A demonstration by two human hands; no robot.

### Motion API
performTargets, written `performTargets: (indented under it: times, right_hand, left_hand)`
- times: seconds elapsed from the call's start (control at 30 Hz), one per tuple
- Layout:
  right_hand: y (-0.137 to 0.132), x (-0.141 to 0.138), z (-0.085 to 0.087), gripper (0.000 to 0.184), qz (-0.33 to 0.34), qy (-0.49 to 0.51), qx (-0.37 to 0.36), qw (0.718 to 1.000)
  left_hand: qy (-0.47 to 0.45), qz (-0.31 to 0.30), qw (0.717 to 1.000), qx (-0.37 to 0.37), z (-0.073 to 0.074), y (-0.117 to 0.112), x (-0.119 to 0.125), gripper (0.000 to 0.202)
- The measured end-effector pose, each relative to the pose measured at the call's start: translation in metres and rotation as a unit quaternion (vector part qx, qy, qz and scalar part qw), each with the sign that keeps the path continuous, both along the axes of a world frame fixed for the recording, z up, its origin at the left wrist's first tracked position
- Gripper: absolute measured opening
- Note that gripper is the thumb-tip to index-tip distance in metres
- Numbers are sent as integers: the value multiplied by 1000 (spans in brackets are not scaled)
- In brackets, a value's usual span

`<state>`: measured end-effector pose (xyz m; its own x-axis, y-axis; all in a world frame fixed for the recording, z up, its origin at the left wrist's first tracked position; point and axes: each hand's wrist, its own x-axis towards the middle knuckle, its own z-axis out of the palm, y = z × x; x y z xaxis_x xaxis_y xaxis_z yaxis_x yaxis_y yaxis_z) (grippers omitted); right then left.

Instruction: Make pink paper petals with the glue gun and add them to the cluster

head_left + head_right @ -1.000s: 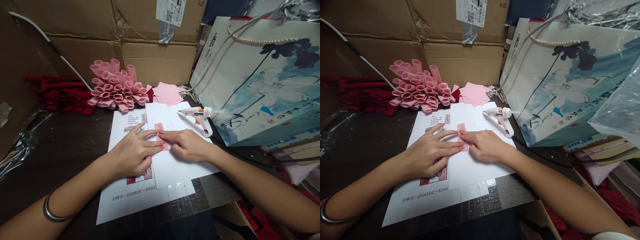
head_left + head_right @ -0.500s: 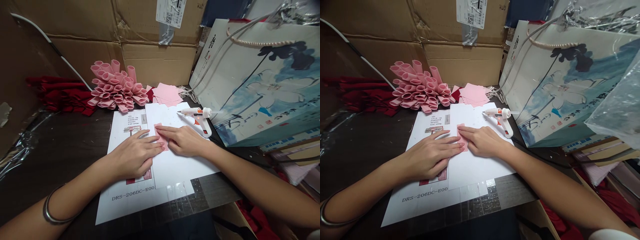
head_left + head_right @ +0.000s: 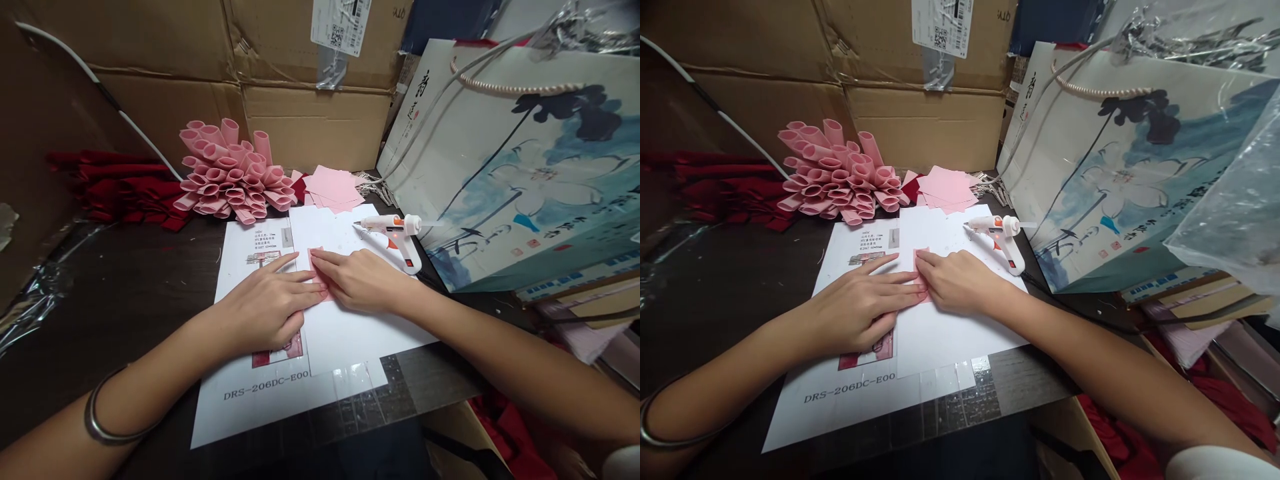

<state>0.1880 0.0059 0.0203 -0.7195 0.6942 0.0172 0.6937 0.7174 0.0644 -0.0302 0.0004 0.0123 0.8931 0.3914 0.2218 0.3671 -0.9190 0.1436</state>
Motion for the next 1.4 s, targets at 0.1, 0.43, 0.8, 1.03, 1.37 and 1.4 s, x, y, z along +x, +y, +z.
performTargets:
  times: [0.1,0.43,0.8,1.03,1.37,1.4]
  right_hand:
    - [-3,-2,0,49,5,-28,13,1000]
    - [-2,-4,5,37,-1,-15,-9,1000]
    - [7,8,-1,40,-63,93,-48,993]
    - [10,12,-6,49,-80,155,-62,983]
    - [4,5,-5,37,-42,64,-22,997]
    - [3,2,-4,34,-41,56,-21,997]
  left_hand:
    - [13,8,1000,10,3,0,3,40]
    - [46,8,997,62,1,-3,4,33]
    - [69,23,994,87,8,-4,5,30]
    - [29,16,997,69,2,-2,2,36]
    - [-1,5,998,66,0,-2,1,35]
    - [-7,5,998,64,-1,-2,1,35]
